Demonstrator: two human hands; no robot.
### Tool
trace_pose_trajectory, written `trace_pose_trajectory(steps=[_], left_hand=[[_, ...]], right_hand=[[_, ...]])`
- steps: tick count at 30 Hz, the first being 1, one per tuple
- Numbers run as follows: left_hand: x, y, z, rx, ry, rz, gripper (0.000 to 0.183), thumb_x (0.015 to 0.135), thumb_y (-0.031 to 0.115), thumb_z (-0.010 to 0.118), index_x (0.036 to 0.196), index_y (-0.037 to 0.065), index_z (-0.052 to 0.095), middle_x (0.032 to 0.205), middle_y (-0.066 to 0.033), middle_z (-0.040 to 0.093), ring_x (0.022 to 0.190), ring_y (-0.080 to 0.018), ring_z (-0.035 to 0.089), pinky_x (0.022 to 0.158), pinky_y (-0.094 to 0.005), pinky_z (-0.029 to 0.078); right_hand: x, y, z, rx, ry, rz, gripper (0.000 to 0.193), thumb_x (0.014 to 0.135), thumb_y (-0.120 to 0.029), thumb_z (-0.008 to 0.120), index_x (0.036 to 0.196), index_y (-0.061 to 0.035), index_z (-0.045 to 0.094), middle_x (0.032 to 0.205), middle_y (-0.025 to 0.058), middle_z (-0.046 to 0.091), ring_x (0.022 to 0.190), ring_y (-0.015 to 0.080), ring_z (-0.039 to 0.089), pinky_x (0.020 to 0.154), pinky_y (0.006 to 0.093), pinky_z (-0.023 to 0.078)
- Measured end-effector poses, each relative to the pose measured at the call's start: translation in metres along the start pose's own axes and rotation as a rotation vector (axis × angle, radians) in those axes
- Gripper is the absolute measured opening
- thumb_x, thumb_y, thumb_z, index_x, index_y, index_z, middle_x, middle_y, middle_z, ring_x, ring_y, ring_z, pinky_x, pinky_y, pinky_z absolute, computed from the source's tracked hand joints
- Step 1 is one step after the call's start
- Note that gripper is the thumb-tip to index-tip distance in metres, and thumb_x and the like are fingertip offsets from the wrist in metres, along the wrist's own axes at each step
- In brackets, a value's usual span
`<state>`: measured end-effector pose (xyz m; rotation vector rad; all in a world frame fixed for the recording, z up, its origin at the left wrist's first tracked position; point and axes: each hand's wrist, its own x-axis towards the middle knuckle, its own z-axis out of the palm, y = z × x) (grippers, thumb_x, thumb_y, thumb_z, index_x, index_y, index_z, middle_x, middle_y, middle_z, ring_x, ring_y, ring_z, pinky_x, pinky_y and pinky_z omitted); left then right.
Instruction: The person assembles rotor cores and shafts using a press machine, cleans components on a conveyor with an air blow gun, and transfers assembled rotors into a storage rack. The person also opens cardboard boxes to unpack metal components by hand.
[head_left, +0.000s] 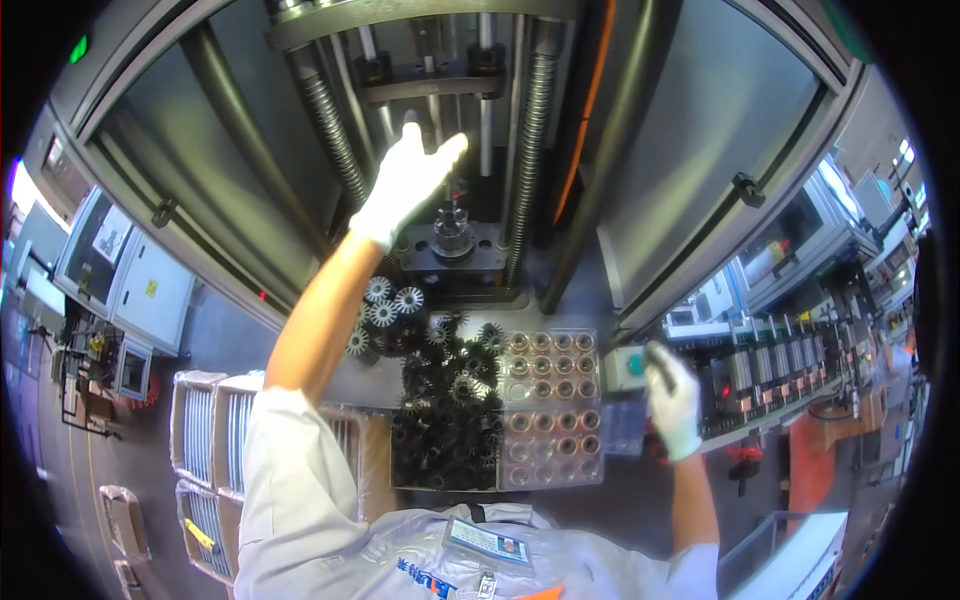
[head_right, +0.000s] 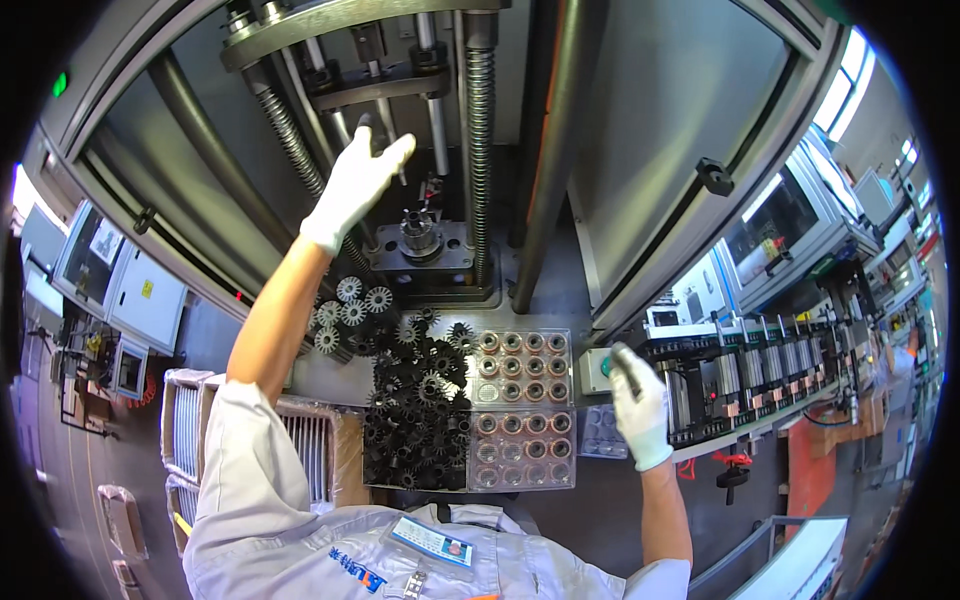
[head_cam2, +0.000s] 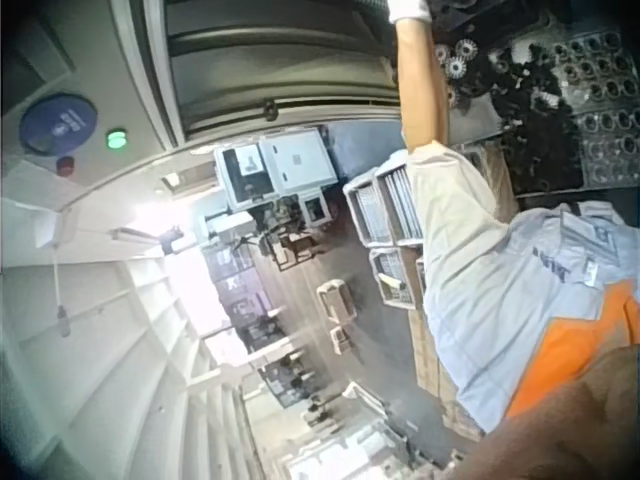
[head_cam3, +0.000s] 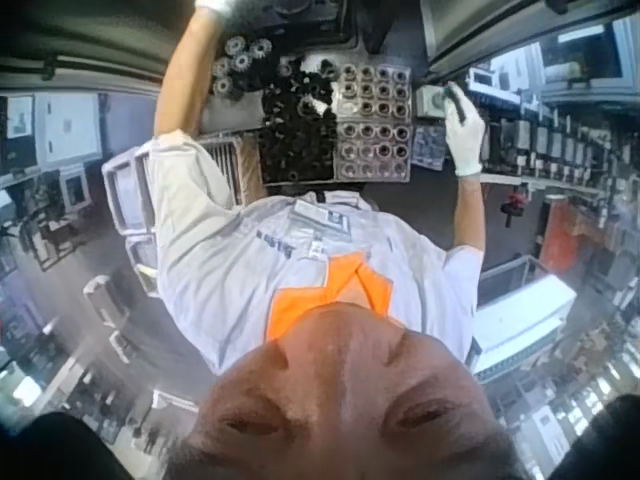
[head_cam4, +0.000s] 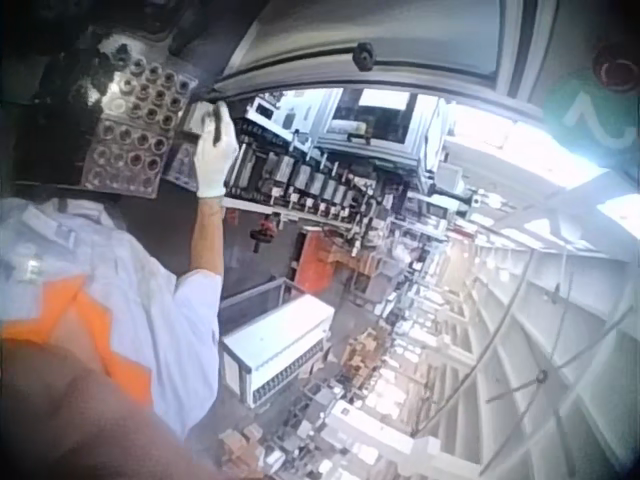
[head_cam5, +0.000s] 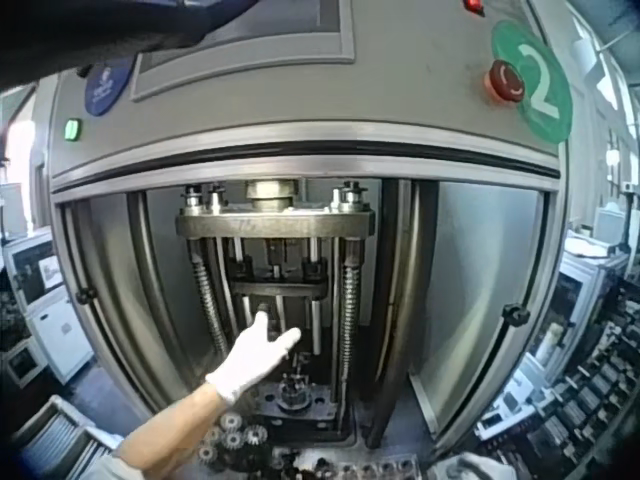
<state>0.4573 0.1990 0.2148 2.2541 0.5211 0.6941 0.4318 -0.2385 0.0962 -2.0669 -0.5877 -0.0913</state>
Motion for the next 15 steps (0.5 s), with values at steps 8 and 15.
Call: trace_pose_trajectory(steps=[8,15], left_hand=[[-0.236,-0.018,-0.057,-0.576,-0.795,-0.261,0.050,0.095,0.020,0.070,0.138,0.000,0.056,0.119,-0.0085,0.070,0.109,-0.0150,0.064,0.096,-0.0310,0.051],[-0.382,-0.013,-0.028,-0.601,-0.770,-0.519,0.050,0.098,0.022,0.067,0.140,-0.001,0.054,0.121,-0.0116,0.070,0.112,-0.0132,0.063,0.098,-0.0289,0.049]], right_hand=[[-0.003,0.092,0.005,-0.715,-0.397,-0.239,0.029,0.092,-0.006,0.056,0.119,-0.0025,0.067,0.122,0.0214,0.067,0.108,0.0384,0.066,0.095,0.0432,0.052],[0.006,0.082,-0.008,-0.686,-0.424,-0.261,0.027,0.092,-0.013,0.053,0.113,-0.0088,0.070,0.090,0.0205,0.071,0.085,0.0393,0.069,0.077,0.0495,0.054]])
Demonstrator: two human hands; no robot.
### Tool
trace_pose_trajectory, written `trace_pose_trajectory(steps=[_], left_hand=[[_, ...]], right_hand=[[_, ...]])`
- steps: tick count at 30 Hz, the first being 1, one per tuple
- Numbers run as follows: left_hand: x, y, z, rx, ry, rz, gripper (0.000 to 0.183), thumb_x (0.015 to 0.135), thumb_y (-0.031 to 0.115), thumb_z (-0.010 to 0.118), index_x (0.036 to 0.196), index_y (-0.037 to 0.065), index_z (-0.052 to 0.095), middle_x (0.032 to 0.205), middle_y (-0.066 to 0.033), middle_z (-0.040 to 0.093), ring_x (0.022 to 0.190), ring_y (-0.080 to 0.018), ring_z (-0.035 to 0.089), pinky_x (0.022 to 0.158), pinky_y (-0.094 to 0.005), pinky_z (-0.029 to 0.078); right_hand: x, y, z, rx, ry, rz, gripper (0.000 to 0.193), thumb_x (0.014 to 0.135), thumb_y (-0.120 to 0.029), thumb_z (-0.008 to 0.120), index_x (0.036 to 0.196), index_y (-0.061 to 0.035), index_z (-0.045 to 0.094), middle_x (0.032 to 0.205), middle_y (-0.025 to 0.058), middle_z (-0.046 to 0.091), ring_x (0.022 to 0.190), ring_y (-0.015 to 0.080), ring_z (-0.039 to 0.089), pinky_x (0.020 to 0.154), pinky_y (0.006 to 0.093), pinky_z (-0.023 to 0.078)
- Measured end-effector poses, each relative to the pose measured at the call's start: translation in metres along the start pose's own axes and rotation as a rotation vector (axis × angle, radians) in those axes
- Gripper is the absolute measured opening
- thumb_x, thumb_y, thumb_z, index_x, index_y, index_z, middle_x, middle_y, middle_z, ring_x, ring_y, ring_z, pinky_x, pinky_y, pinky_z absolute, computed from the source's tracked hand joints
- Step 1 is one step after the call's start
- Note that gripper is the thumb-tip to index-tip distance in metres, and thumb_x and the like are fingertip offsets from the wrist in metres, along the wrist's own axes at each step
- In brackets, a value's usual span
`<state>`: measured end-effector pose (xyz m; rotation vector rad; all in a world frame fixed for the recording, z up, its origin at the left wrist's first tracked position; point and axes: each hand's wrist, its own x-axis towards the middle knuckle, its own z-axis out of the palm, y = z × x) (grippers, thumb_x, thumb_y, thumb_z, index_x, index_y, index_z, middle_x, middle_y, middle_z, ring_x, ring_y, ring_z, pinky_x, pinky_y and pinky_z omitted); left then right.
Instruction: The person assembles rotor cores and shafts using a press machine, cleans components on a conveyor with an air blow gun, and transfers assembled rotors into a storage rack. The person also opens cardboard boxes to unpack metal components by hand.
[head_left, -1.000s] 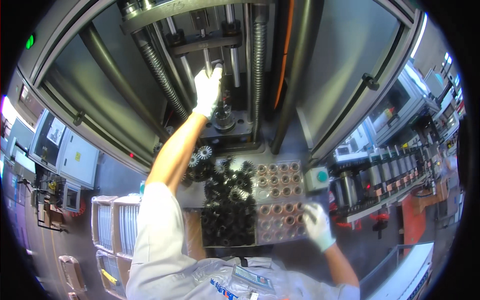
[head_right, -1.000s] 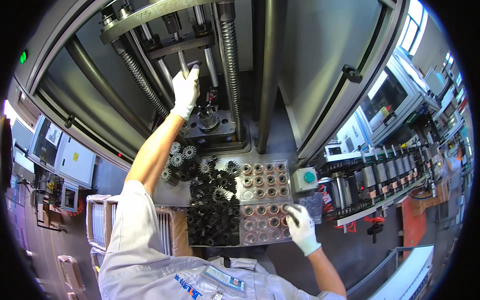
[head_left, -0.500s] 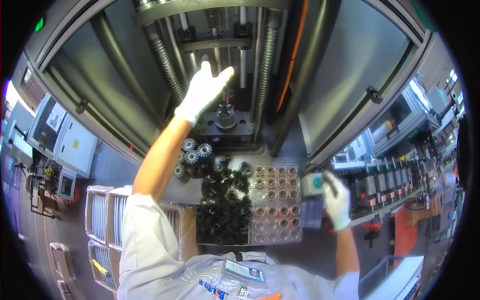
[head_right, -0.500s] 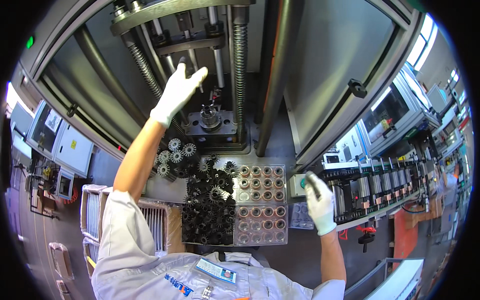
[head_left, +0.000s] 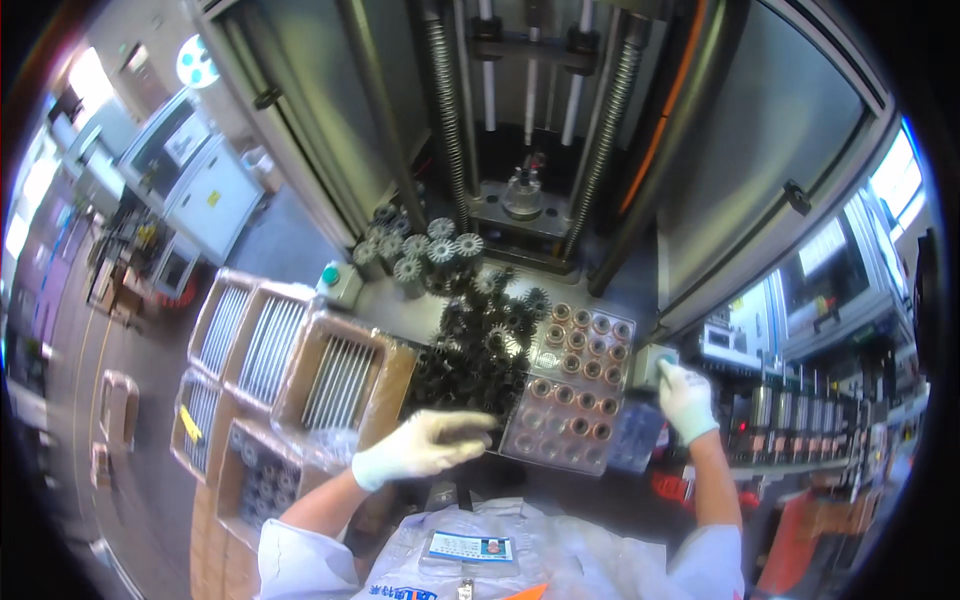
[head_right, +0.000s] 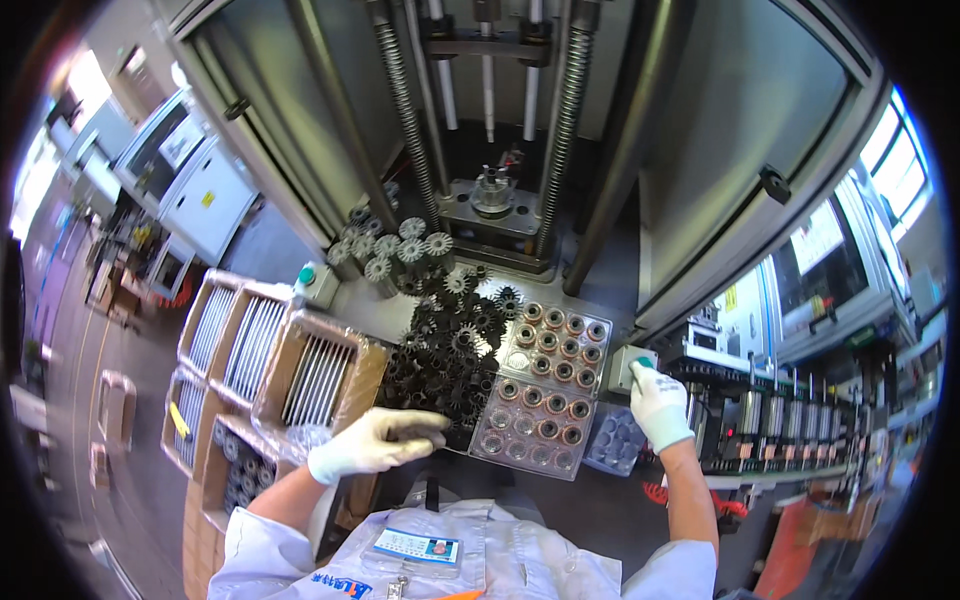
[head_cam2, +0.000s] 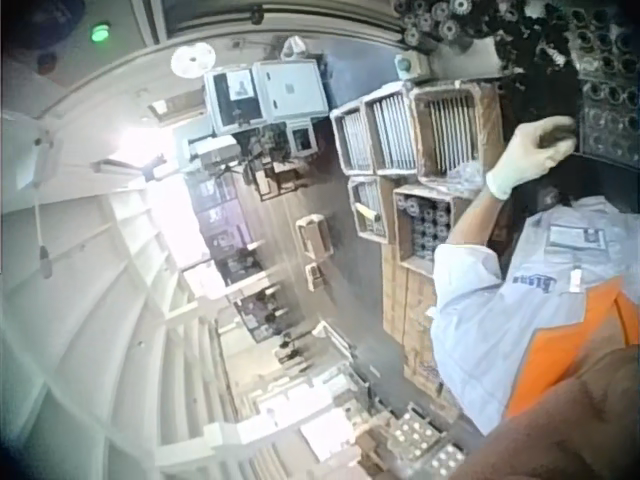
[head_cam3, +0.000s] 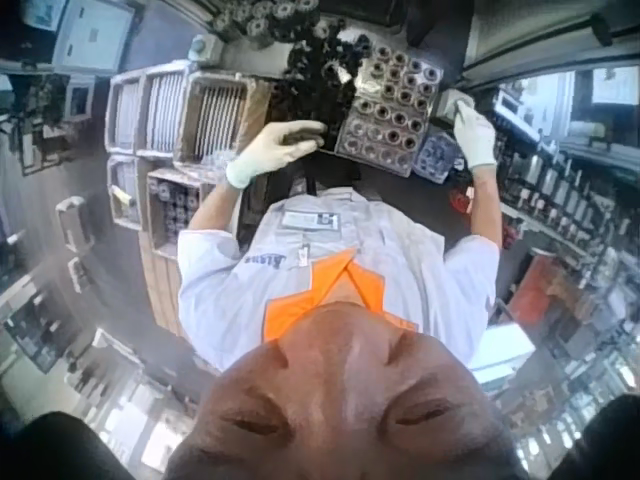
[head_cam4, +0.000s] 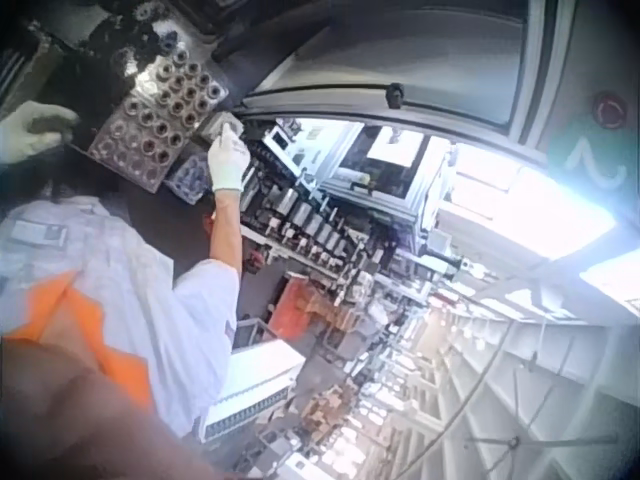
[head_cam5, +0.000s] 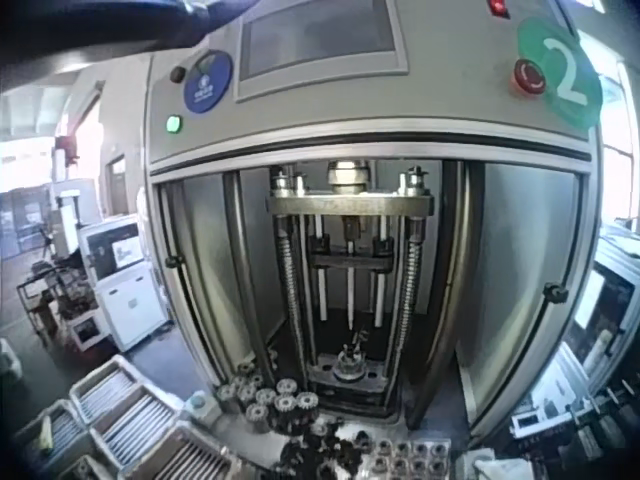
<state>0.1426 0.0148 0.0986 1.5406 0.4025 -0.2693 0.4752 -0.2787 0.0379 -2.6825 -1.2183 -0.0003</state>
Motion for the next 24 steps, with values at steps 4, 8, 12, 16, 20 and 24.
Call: trace_pose_trajectory(steps=[4,8,12,16,20,24], left_hand=[[-0.032,-0.051,0.046,-0.105,0.117,-0.075,0.050,0.098,0.024,0.067,0.140,0.000,0.054,0.121,-0.0110,0.070,0.113,-0.0138,0.063,0.100,-0.0292,0.049],[-0.057,-0.087,0.086,-0.039,0.214,-0.019,0.052,0.098,0.031,0.066,0.140,0.003,0.055,0.126,-0.0121,0.069,0.115,-0.0179,0.065,0.103,-0.0322,0.048],[-0.084,-0.103,0.115,0.011,0.341,0.049,0.055,0.097,0.040,0.063,0.134,0.001,0.059,0.119,-0.0175,0.070,0.109,-0.0252,0.067,0.096,-0.0361,0.051],[-0.161,-0.161,0.142,-0.066,0.692,-0.080,0.052,0.097,0.040,0.063,0.133,0.004,0.060,0.111,-0.0150,0.073,0.097,-0.0235,0.069,0.088,-0.0355,0.054],[-0.277,-0.216,0.165,-0.139,1.048,-0.331,0.047,0.095,0.033,0.067,0.132,0.005,0.061,0.108,-0.0123,0.074,0.090,-0.0203,0.070,0.080,-0.0339,0.056],[-0.416,-0.307,0.202,0.135,1.483,-0.552,0.054,0.090,0.031,0.072,0.135,0.004,0.058,0.123,-0.0161,0.068,0.111,-0.0263,0.066,0.097,-0.0373,0.051]], right_hand=[[0.008,0.011,0.010,0.019,0.061,-0.144,0.023,0.090,-0.014,0.057,0.106,-0.0082,0.072,0.090,0.0186,0.072,0.083,0.0372,0.069,0.076,0.0483,0.054],[0.030,0.047,0.042,0.019,0.186,-0.407,0.020,0.085,-0.013,0.064,0.102,-0.0096,0.073,0.084,0.0156,0.070,0.079,0.0360,0.067,0.076,0.0468,0.054],[0.027,0.087,0.022,0.100,-0.063,-0.236,0.032,0.094,-0.012,0.060,0.125,-0.0078,0.068,0.114,0.0154,0.070,0.101,0.0346,0.065,0.090,0.0442,0.051],[0.031,-0.042,0.022,0.228,-0.168,-0.311,0.034,0.098,-0.013,0.057,0.128,0.0017,0.063,0.121,0.0201,0.069,0.110,0.0323,0.066,0.098,0.0374,0.049],[-0.043,-0.241,0.032,0.614,-0.487,-0.643,0.029,0.095,-0.008,0.059,0.120,0.0048,0.066,0.114,0.0217,0.071,0.106,0.0292,0.068,0.096,0.0358,0.050],[-0.156,-0.406,0.055,0.645,-0.831,-1.142,0.028,0.091,-0.008,0.064,0.117,0.0006,0.068,0.111,0.0195,0.070,0.103,0.0330,0.069,0.091,0.0380,0.053]])
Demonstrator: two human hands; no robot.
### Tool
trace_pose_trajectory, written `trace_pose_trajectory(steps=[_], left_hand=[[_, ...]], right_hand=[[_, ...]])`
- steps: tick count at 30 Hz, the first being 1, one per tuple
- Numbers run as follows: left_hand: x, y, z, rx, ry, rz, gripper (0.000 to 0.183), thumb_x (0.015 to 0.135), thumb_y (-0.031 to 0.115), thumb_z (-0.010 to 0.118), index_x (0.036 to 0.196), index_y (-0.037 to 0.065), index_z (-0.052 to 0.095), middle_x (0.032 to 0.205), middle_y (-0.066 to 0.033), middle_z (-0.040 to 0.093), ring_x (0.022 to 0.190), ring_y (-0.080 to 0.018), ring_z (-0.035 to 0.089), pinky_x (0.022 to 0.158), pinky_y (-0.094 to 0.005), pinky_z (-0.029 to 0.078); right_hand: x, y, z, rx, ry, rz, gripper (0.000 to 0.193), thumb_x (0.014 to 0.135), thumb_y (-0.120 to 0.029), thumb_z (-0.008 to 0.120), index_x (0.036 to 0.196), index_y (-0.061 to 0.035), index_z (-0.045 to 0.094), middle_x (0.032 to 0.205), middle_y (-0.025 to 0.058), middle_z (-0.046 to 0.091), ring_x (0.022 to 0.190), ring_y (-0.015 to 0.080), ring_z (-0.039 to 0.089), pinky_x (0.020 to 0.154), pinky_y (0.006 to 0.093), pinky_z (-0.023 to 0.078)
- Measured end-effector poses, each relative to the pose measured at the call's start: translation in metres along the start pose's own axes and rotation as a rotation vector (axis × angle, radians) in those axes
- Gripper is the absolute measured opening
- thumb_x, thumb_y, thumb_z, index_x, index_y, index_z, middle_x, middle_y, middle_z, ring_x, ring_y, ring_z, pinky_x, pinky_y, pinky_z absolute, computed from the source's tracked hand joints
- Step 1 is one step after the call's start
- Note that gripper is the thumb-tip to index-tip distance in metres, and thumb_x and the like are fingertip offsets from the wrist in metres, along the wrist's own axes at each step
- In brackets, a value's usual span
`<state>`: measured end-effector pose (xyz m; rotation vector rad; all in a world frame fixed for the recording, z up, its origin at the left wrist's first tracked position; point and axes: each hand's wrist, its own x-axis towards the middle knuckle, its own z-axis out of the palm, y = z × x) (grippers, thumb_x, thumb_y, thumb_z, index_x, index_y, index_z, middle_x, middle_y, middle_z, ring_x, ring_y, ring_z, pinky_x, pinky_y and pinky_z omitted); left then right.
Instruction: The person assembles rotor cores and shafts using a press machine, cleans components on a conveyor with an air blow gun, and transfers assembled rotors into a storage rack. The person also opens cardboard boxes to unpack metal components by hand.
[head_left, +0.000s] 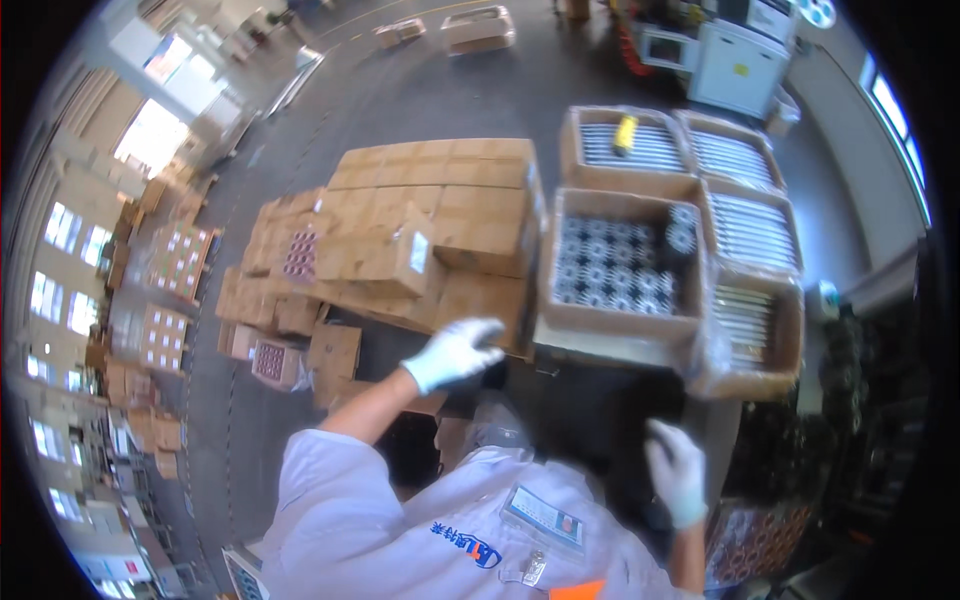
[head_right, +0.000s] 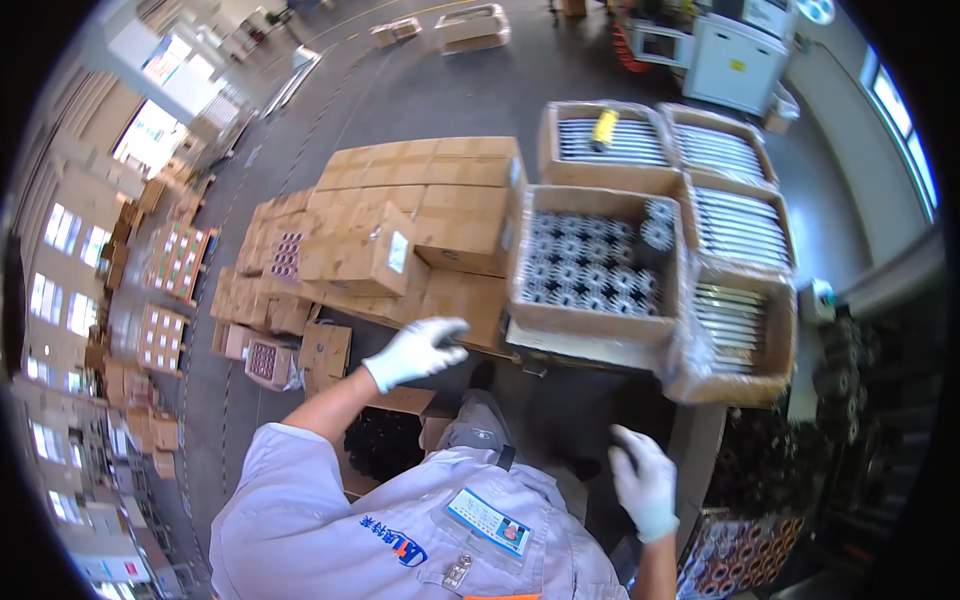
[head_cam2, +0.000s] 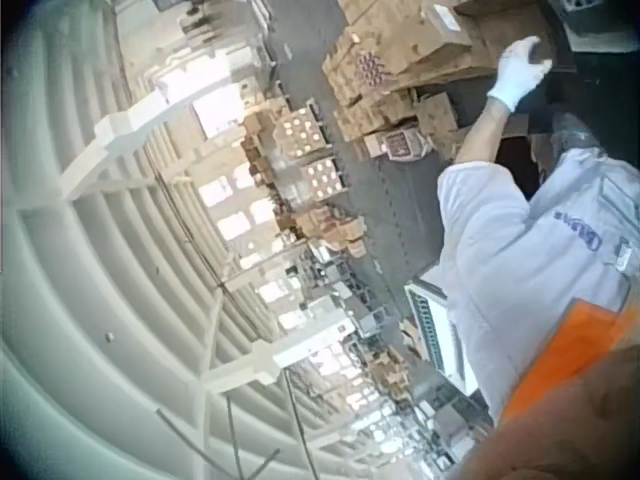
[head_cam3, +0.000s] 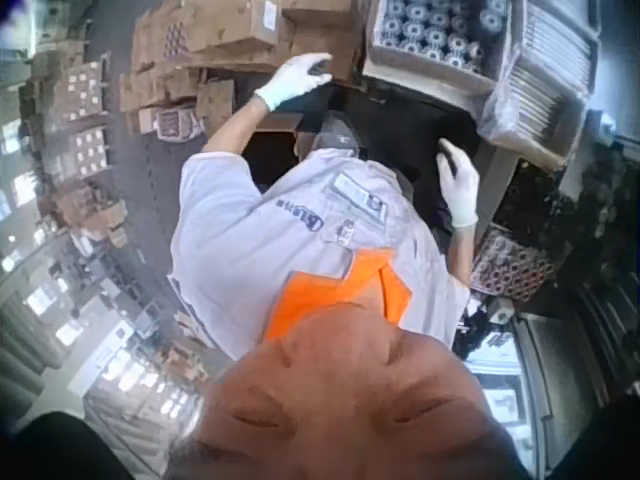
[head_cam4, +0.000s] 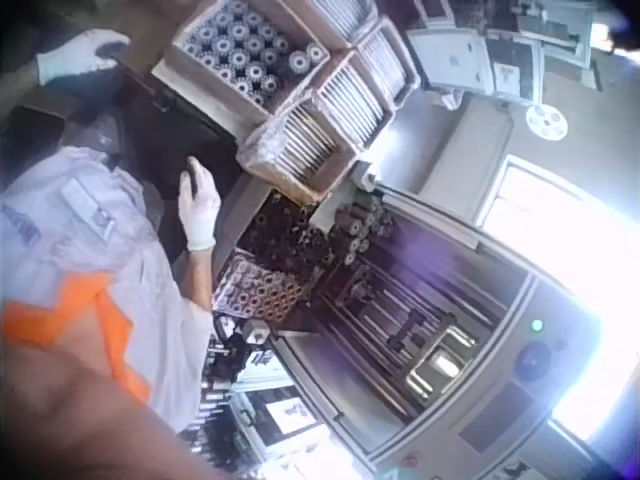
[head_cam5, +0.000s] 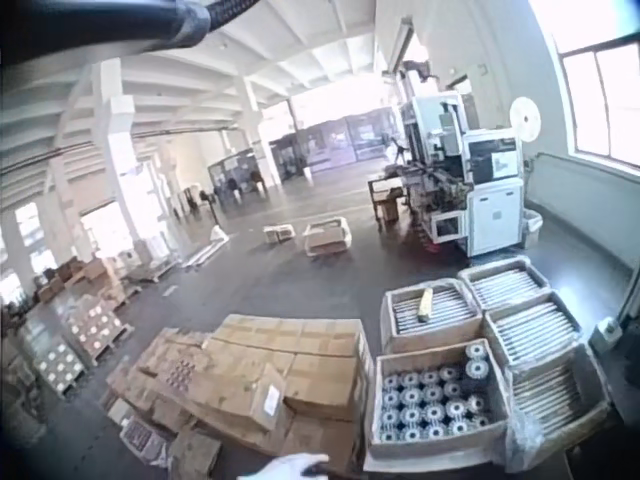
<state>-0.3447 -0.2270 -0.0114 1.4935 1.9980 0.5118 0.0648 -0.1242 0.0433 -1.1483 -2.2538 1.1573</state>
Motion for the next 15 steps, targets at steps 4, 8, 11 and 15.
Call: trace_pose_trajectory(steps=[4,8,11,15], left_hand=[[0.009,-0.146,-0.123,0.187,0.296,-0.230,0.071,0.092,0.047,0.064,0.148,0.009,0.044,0.150,-0.0204,0.046,0.138,-0.0370,0.045,0.115,-0.0455,0.035],[0.032,-0.285,-0.197,0.516,0.308,-0.346,0.072,0.094,0.060,0.054,0.149,0.016,0.043,0.152,-0.0186,0.043,0.139,-0.0375,0.042,0.118,-0.0515,0.027],[0.047,-0.310,-0.225,0.543,0.000,-0.273,0.052,0.094,0.051,0.060,0.130,0.013,0.061,0.127,-0.0172,0.061,0.121,-0.0365,0.056,0.107,-0.0496,0.039],[-0.028,-0.281,-0.240,0.299,0.230,-0.211,0.039,0.088,0.037,0.072,0.066,0.006,0.064,0.071,-0.0133,0.062,0.069,-0.0337,0.063,0.063,-0.0445,0.050]], right_hand=[[0.121,-0.073,0.128,0.102,-0.247,-0.224,0.033,0.091,-0.010,0.064,0.124,-0.0023,0.064,0.114,0.0196,0.067,0.106,0.0369,0.066,0.091,0.0395,0.052],[0.249,-0.139,0.269,0.238,-0.246,-0.423,0.031,0.093,-0.010,0.062,0.123,-0.0024,0.063,0.113,0.0197,0.065,0.106,0.0384,0.064,0.091,0.0406,0.052],[0.355,-0.161,0.346,0.152,-0.239,-0.431,0.032,0.091,-0.011,0.064,0.123,-0.0032,0.062,0.117,0.0186,0.064,0.105,0.0377,0.064,0.089,0.0417,0.052],[0.430,-0.186,0.410,-0.149,-0.280,-0.424,0.063,0.084,-0.031,0.075,0.139,-0.0094,0.053,0.138,0.0234,0.051,0.124,0.0434,0.051,0.106,0.0487,0.041]])
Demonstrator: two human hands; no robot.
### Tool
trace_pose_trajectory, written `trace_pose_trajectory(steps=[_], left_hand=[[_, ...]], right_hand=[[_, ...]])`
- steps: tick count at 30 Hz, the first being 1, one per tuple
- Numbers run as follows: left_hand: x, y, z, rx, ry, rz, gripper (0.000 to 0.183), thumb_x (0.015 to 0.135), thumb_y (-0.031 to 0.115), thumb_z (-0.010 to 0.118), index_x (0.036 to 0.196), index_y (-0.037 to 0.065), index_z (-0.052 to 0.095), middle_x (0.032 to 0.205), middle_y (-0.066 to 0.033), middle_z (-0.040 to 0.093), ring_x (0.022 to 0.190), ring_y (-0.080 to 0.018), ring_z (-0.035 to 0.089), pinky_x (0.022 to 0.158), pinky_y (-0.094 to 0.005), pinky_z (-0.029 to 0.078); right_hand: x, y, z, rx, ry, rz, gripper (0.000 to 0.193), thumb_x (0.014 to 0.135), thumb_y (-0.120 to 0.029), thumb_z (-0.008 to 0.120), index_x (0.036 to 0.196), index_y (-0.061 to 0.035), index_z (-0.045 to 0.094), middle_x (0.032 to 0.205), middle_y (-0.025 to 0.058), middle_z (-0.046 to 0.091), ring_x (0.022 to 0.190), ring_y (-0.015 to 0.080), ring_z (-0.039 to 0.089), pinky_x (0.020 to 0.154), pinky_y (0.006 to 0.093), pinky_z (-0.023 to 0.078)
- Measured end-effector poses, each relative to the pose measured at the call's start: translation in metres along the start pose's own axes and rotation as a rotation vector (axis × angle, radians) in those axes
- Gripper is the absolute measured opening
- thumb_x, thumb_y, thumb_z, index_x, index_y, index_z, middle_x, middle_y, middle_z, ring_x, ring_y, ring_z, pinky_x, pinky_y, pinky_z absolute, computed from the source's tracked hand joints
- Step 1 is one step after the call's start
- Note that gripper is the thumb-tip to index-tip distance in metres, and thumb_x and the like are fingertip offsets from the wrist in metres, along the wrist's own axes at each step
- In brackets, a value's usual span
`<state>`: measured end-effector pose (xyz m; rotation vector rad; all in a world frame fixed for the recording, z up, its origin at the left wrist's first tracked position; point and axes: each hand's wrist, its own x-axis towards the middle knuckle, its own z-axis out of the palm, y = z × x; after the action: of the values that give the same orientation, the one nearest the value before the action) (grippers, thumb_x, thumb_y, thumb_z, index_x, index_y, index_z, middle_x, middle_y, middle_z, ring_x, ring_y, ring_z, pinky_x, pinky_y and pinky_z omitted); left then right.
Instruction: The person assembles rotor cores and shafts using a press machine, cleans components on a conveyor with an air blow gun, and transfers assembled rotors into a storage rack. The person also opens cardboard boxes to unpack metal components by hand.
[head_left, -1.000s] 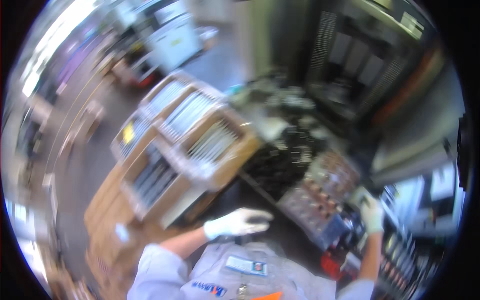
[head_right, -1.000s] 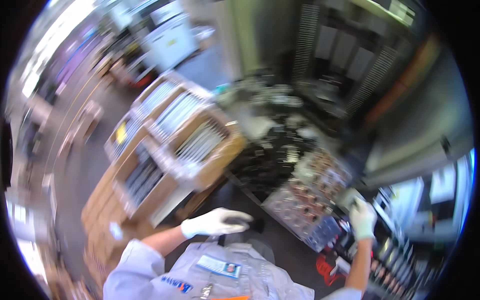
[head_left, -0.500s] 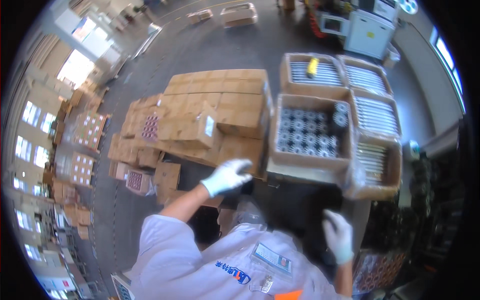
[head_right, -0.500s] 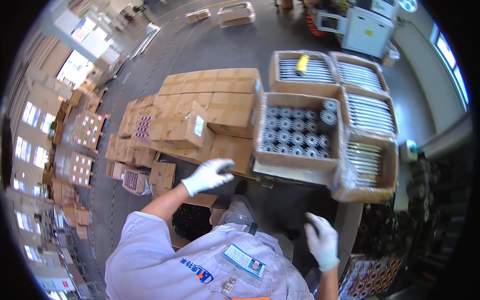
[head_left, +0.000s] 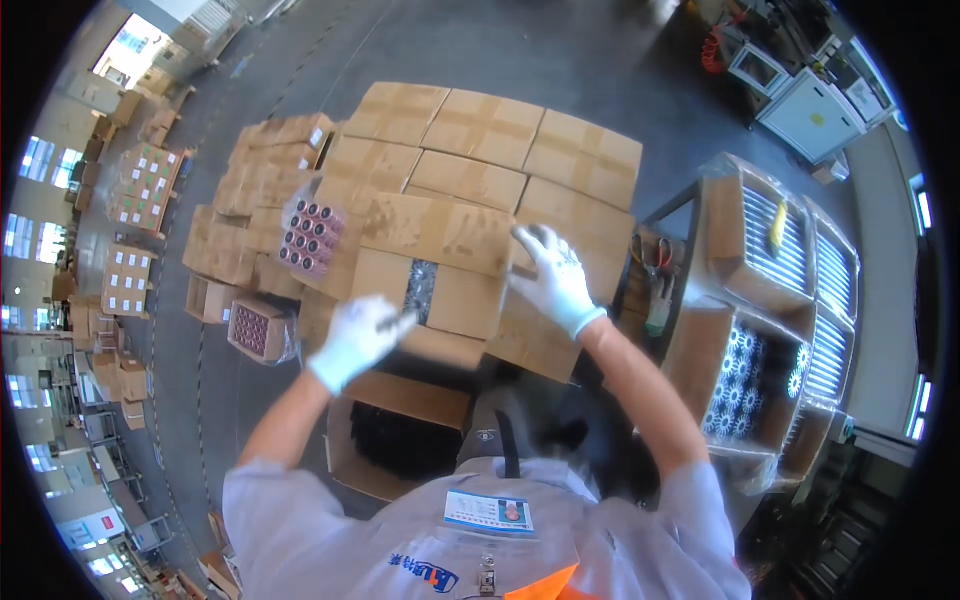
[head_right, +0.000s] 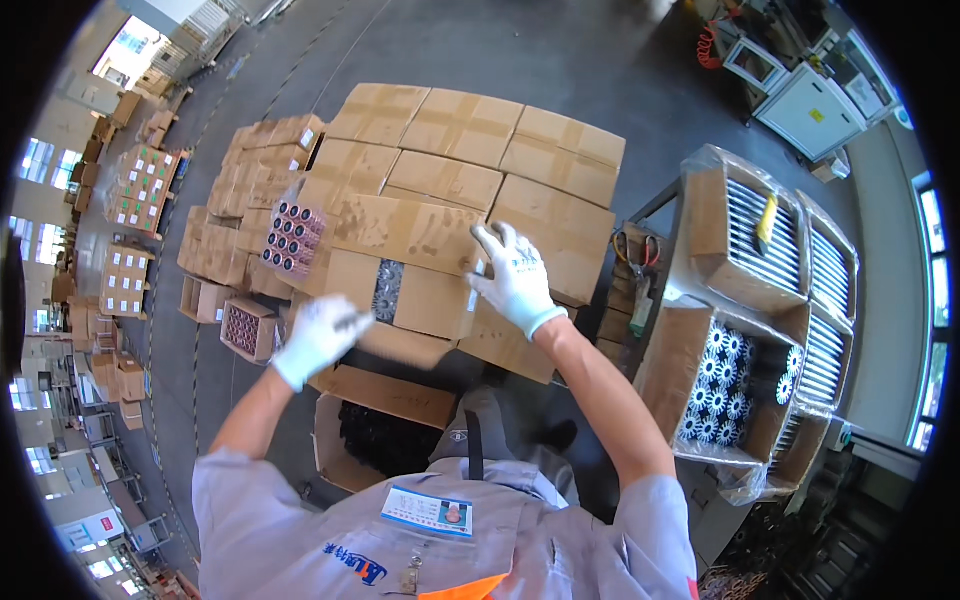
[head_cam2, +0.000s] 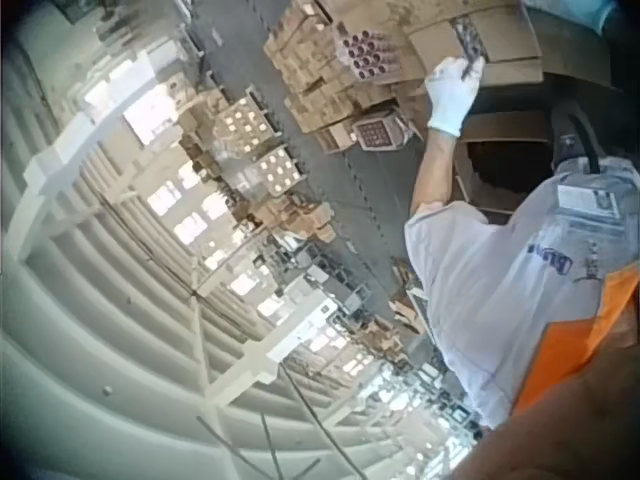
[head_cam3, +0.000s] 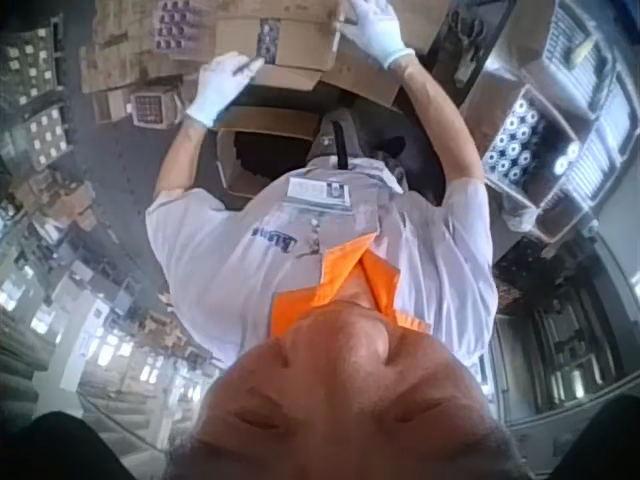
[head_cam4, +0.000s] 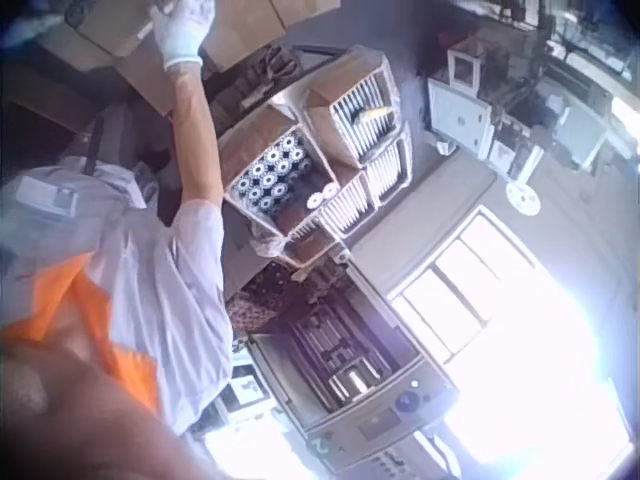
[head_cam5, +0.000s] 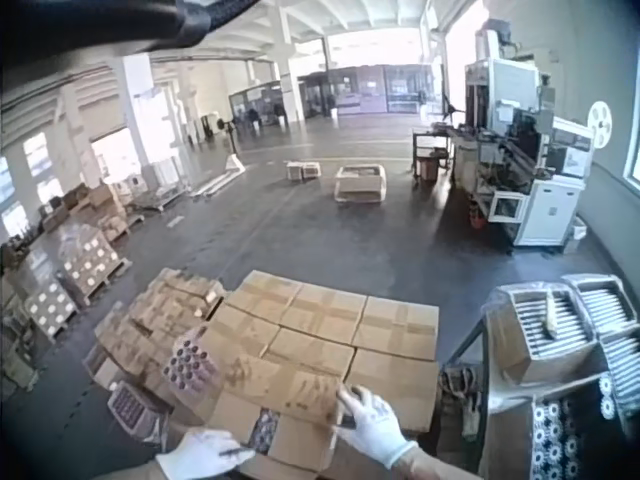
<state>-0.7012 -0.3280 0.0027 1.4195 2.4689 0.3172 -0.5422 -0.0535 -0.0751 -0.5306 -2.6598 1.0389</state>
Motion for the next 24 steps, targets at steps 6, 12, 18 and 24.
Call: trace_pose_trajectory(steps=[6,12,18,24], left_hand=[[-0.074,-0.079,0.164,-0.272,0.053,-0.212,0.037,0.090,0.043,0.067,0.106,0.010,0.074,0.108,-0.0168,0.070,0.102,-0.0362,0.066,0.091,-0.0446,0.053],[0.000,-0.055,0.047,-0.404,-0.135,-0.275,0.043,0.090,0.043,0.069,0.100,0.002,0.072,0.090,-0.0175,0.071,0.085,-0.0335,0.070,0.079,-0.0451,0.054],[0.077,-0.118,0.036,0.238,0.064,-0.010,0.094,0.083,0.061,0.070,0.156,0.016,0.031,0.160,-0.0205,0.025,0.146,-0.0424,0.027,0.117,-0.0598,0.025],[0.125,-0.148,0.027,0.307,-0.221,0.139,0.100,0.084,0.062,0.067,0.159,0.013,0.023,0.161,-0.0274,0.017,0.150,-0.0456,0.017,0.116,-0.0613,0.028]], right_hand=[[0.063,-0.008,0.050,-0.439,-0.235,-0.117,0.096,0.082,-0.065,0.066,0.154,-0.0087,0.036,0.157,0.0338,0.027,0.147,0.0474,0.025,0.122,0.0573,0.014],[0.067,-0.015,0.050,-0.805,-0.458,-0.224,0.079,0.099,-0.061,0.039,0.155,-0.0059,0.033,0.154,0.0362,0.031,0.147,0.0490,0.027,0.120,0.0591,0.016],[0.070,-0.016,0.049,-0.709,-0.539,-0.320,0.059,0.105,-0.036,0.040,0.154,-0.0044,0.033,0.144,0.0466,0.036,0.137,0.0608,0.035,0.112,0.0626,0.032],[0.062,-0.016,0.054,-0.812,-0.576,-0.345,0.057,0.102,-0.017,0.040,0.156,-0.0056,0.028,0.148,0.0465,0.030,0.136,0.0609,0.037,0.106,0.0620,0.040]])
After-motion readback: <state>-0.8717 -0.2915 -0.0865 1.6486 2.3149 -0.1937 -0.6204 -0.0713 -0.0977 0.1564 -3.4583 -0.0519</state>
